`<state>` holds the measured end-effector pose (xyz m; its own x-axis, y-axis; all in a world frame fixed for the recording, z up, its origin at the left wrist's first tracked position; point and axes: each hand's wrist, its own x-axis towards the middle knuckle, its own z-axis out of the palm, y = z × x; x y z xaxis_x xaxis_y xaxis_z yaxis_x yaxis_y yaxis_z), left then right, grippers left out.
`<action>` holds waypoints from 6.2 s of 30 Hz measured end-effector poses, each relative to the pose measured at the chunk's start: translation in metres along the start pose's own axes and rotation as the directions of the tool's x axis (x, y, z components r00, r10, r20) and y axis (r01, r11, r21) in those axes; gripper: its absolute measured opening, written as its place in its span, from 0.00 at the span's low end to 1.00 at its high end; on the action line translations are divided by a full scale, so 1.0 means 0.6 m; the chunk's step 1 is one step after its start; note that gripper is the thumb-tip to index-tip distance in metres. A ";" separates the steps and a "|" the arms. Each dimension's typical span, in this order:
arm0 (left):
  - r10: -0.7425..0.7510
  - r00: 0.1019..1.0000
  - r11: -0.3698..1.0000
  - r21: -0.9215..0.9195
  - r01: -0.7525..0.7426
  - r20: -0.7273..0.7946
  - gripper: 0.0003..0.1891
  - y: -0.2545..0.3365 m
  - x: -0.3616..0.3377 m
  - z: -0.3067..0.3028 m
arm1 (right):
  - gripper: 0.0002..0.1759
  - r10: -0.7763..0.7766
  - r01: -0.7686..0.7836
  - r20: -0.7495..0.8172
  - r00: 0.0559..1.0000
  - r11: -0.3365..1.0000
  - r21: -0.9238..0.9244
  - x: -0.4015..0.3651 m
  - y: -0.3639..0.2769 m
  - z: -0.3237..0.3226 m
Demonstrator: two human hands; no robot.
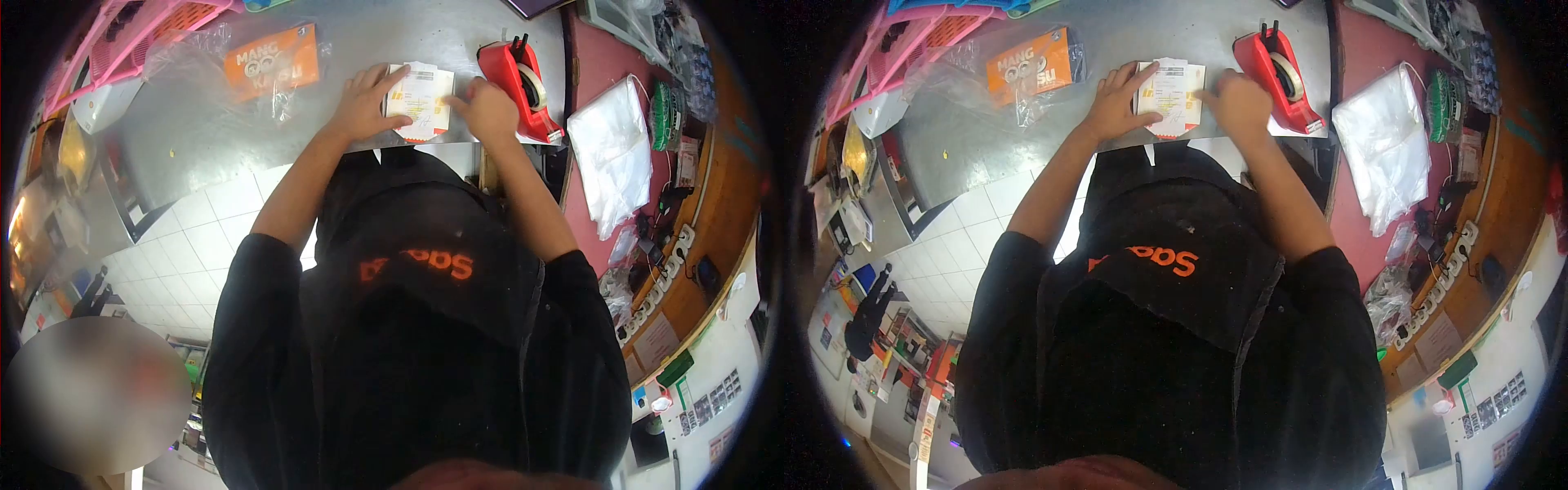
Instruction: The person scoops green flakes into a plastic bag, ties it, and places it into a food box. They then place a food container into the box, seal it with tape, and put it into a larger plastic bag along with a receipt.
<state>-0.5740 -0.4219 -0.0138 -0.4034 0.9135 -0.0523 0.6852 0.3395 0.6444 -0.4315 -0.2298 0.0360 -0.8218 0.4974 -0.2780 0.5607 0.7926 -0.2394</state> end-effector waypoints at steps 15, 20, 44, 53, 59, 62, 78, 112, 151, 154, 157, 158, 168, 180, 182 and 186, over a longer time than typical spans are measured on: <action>0.352 0.933 0.935 0.078 -0.346 -0.079 0.39 0.034 0.014 -0.081 | 0.18 -0.492 0.546 -0.251 0.834 0.801 0.244 -0.008 0.020 -0.010; 0.271 0.962 0.961 0.069 -0.269 -0.016 0.40 0.014 0.034 -0.077 | 0.30 -0.510 0.539 -0.195 0.838 0.829 0.150 0.011 0.018 -0.010; -0.238 0.959 0.818 -0.564 0.114 -0.151 0.29 -0.024 0.016 0.049 | 0.19 -0.216 0.469 -0.419 0.882 0.484 0.738 0.033 -0.020 0.069; -0.216 0.894 0.976 -0.117 0.184 -0.393 0.25 0.063 0.096 -0.029 | 0.22 0.110 0.254 -0.283 0.953 0.223 0.941 0.099 -0.032 0.079; -0.274 0.954 0.960 0.029 0.279 -0.118 0.23 0.025 0.107 -0.074 | 0.22 0.040 0.083 -0.162 0.986 0.726 0.682 0.095 -0.033 -0.021; 0.087 0.980 0.996 0.038 -0.082 -0.180 0.21 -0.010 0.070 -0.098 | 0.19 -0.222 0.281 -0.175 0.959 0.807 0.519 0.072 0.002 -0.026; -0.456 0.825 -0.166 -0.942 0.291 0.335 0.28 0.087 -0.038 -0.063 | 0.23 -0.010 -0.080 0.099 0.995 0.518 0.852 -0.023 0.002 0.044; -0.547 0.797 -0.160 -0.967 0.200 0.255 0.19 0.076 -0.016 -0.075 | 0.27 -0.063 -0.027 0.075 0.995 0.560 0.828 -0.012 -0.017 0.035; -0.615 0.747 0.717 -0.572 0.397 -0.252 0.25 0.015 -0.056 0.005 | 0.32 0.090 -0.397 0.408 0.909 -0.112 0.911 -0.003 -0.078 0.107; -0.080 0.956 0.990 0.085 0.108 -0.281 0.31 0.025 -0.034 -0.015 | 0.25 -0.046 -0.561 0.560 0.827 -0.137 0.816 0.011 -0.075 0.099; -0.073 0.996 0.975 0.213 0.059 0.059 0.34 0.068 -0.017 -0.033 | 0.22 -0.101 -0.605 0.602 0.792 -0.258 0.753 0.024 -0.086 0.104; -0.119 0.992 0.959 0.266 0.103 0.044 0.35 0.076 -0.012 -0.032 | 0.22 -0.105 -0.606 0.601 0.792 -0.252 0.754 0.026 -0.093 0.100; -0.106 0.994 0.847 0.526 0.077 0.024 0.33 0.065 -0.001 -0.004 | 0.44 0.146 -0.364 0.340 0.929 0.535 0.763 0.005 -0.084 0.111; 0.006 0.997 0.859 0.509 -0.046 0.080 0.31 0.024 -0.008 -0.001 | 0.59 -0.422 0.420 -0.044 0.906 0.878 0.232 0.060 -0.099 0.056; -0.034 0.999 0.955 0.292 0.043 -0.036 0.37 0.039 -0.029 -0.035 | 0.58 -0.449 0.451 -0.072 0.891 0.850 0.273 0.061 -0.087 0.055; -0.337 0.939 0.720 -0.661 0.212 -0.066 0.53 0.055 -0.050 -0.078 | 0.59 -0.517 0.513 -0.109 0.849 0.757 0.406 0.015 -0.090 -0.015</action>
<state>-0.5681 -0.4485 0.0448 -0.6495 0.7290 -0.2161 0.0065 0.2896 0.9571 -0.4702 -0.2647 0.0549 -0.9986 0.0512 -0.0111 0.0443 0.7118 -0.7009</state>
